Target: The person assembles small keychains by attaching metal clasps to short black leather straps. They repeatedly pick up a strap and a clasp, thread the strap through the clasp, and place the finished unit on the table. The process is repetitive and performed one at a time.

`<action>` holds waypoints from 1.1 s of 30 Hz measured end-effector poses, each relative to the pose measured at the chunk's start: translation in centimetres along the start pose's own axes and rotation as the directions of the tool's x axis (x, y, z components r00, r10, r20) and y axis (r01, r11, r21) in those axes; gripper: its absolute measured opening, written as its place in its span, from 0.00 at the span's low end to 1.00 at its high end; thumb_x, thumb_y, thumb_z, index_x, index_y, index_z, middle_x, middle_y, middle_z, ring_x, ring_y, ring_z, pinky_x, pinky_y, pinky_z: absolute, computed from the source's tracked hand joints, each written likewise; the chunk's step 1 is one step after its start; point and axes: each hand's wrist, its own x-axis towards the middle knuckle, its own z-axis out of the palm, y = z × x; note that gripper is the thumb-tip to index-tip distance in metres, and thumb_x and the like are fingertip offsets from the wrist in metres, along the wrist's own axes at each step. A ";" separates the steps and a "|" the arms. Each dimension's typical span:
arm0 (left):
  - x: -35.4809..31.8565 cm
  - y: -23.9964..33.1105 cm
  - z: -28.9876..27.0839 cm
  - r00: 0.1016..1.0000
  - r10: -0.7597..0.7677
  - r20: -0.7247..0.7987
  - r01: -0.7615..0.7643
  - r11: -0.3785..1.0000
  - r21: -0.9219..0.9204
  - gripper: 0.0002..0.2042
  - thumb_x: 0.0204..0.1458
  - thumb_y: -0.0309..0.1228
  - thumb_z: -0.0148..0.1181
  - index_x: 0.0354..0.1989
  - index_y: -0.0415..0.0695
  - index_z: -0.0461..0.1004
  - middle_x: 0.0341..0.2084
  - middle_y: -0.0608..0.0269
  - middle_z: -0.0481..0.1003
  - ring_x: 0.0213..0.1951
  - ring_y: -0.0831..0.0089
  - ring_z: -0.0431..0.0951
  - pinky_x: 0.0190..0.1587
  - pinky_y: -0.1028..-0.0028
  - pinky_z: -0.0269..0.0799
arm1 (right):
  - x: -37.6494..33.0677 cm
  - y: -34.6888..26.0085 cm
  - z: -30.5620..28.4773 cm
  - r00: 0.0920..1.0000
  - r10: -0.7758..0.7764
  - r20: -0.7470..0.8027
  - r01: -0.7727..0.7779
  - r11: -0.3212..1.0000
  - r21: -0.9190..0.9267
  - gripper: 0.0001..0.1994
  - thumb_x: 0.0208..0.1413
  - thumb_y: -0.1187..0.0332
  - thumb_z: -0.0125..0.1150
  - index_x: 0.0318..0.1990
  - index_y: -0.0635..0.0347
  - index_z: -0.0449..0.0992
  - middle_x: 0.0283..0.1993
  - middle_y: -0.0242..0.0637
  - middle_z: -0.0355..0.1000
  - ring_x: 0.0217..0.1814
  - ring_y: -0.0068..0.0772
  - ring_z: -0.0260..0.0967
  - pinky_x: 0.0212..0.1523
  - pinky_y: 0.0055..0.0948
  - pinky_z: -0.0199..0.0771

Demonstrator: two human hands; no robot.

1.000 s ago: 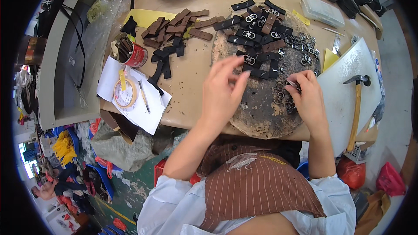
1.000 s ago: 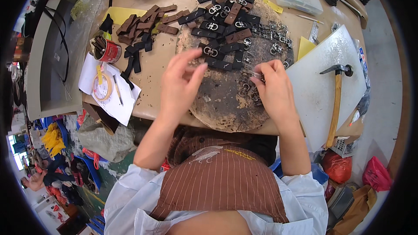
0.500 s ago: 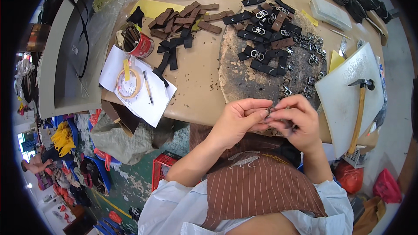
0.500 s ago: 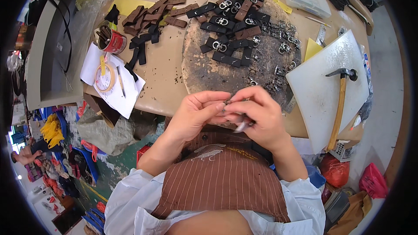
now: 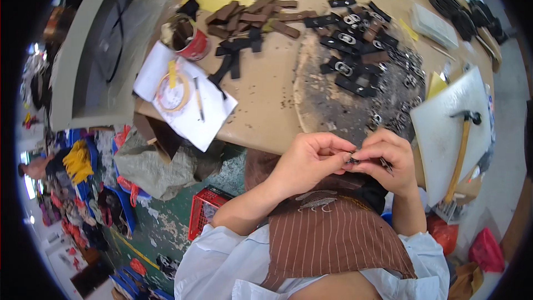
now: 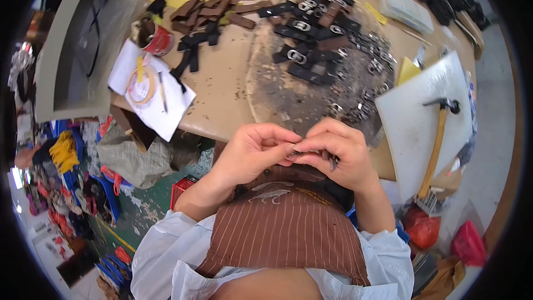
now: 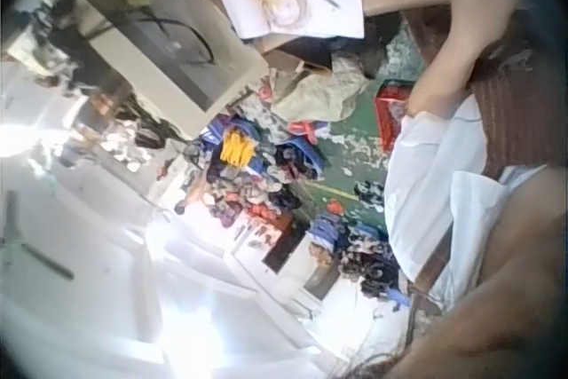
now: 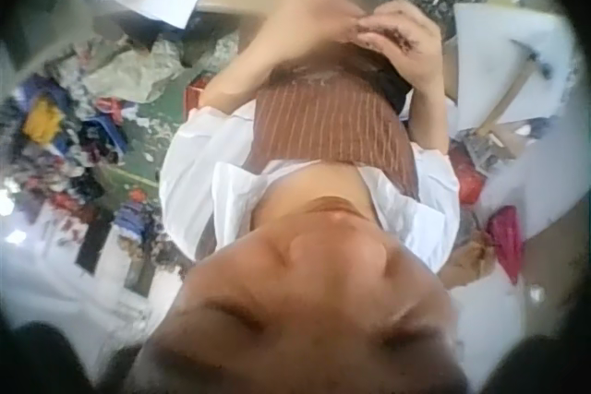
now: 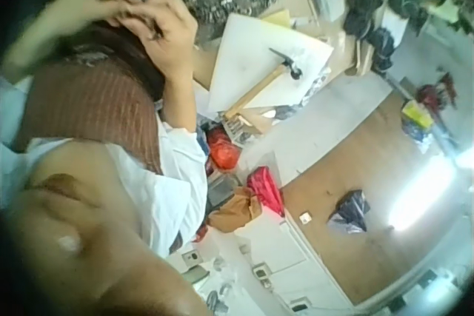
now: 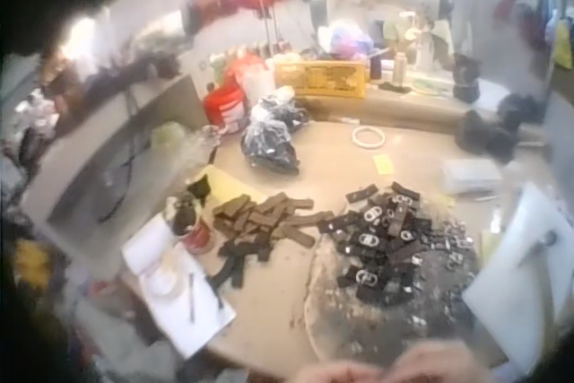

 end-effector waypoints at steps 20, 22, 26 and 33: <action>-0.7 -1.0 -0.6 0.934 0.354 0.056 -0.355 0.935 0.020 0.30 0.48 0.21 0.55 0.61 0.40 0.52 0.27 0.65 0.73 0.30 0.81 0.72 0.34 0.81 0.69 | -0.9 -0.8 2.6 0.976 0.215 -0.028 -0.205 0.957 0.207 0.11 0.47 0.77 0.57 0.40 0.62 0.70 0.36 0.36 0.65 0.37 0.26 0.61 0.38 0.22 0.61; -2.0 0.3 -0.8 0.942 0.324 0.087 -0.331 0.938 0.099 0.35 0.47 0.20 0.56 0.63 0.40 0.46 0.27 0.63 0.73 0.30 0.80 0.72 0.34 0.81 0.69 | -0.5 -2.1 0.6 0.931 0.278 0.238 -0.305 0.948 0.086 0.12 0.53 0.82 0.49 0.44 0.61 0.72 0.42 0.40 0.69 0.44 0.31 0.66 0.46 0.23 0.63; -2.1 -0.3 -0.8 0.962 0.219 0.163 -0.242 0.960 0.140 0.38 0.44 0.20 0.58 0.63 0.36 0.43 0.27 0.61 0.73 0.29 0.78 0.72 0.34 0.79 0.68 | 0.0 -4.5 0.5 0.956 0.145 0.256 -0.169 0.983 0.074 0.11 0.48 0.84 0.53 0.39 0.67 0.74 0.34 0.37 0.69 0.37 0.31 0.67 0.42 0.21 0.64; -2.7 -0.1 -0.3 0.967 0.217 0.137 -0.252 0.896 0.364 0.34 0.42 0.21 0.59 0.59 0.33 0.50 0.24 0.61 0.73 0.28 0.77 0.73 0.32 0.78 0.67 | -0.6 -3.4 0.5 0.953 -0.015 0.302 0.036 0.997 -0.065 0.12 0.43 0.83 0.60 0.38 0.62 0.76 0.31 0.40 0.70 0.33 0.28 0.67 0.33 0.23 0.68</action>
